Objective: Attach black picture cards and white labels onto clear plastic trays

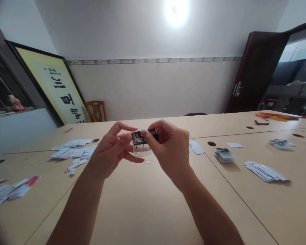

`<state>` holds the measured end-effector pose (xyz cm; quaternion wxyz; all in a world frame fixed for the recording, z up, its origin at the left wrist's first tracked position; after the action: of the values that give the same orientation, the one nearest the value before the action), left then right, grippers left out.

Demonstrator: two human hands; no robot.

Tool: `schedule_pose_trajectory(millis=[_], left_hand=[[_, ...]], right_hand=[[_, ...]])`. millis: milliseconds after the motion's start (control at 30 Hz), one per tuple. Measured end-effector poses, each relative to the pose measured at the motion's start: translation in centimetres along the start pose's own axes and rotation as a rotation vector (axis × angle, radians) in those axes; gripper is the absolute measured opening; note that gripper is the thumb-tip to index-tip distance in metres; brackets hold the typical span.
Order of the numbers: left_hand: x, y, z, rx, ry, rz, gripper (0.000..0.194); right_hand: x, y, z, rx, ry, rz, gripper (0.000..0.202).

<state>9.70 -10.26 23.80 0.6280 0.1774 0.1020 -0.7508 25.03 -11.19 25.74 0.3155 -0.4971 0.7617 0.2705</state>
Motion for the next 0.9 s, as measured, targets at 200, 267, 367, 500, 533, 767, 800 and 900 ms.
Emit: schedule_pose_trajectory(millis=[200,267,367,500,533,767,800,900], left_hand=[[-0.05,-0.07,-0.14,-0.005,-0.007,-0.003,0.031],[-0.07,-0.05,-0.18,-0.006,-0.012,-0.007,0.031],[-0.11,-0.03,-0.19,0.009,-0.01,-0.014,0.028],[-0.19,-0.19,-0.38,-0.001,-0.014,-0.004,0.028],[-0.21,-0.23,-0.43,-0.005,-0.015,-0.003,0.03],[-0.29,-0.4,-0.46,-0.01,0.002,0.004,0.029],[-0.3,-0.39,-0.43,-0.008,0.004,0.003,0.029],[-0.3,-0.37,-0.37,-0.005,0.003,0.007,0.031]], right_hand=[[0.04,0.07,-0.11,0.015,-0.023,0.008,0.016],[0.06,0.08,-0.11,0.019,-0.026,0.016,0.016],[0.1,0.09,-0.08,0.021,-0.025,0.026,0.016],[0.11,0.1,-0.06,0.021,-0.028,0.026,0.017],[0.11,0.11,-0.07,0.021,-0.029,0.023,0.017],[0.18,0.17,-0.12,0.02,-0.006,0.011,0.017],[0.18,0.16,-0.13,0.018,-0.005,0.014,0.017],[0.17,0.14,-0.16,0.016,-0.012,0.018,0.017]])
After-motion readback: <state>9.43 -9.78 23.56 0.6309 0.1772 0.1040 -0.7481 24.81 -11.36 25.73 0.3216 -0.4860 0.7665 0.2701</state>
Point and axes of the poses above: each hand's wrist, its own x-axis away from the middle knuckle, its own y-axis out of the palm, z = x × y, the point moved 7 cm from there along -x, towards the middle knuckle, and after that the axes turned 11 degrees about z, right-handed, at the moved point
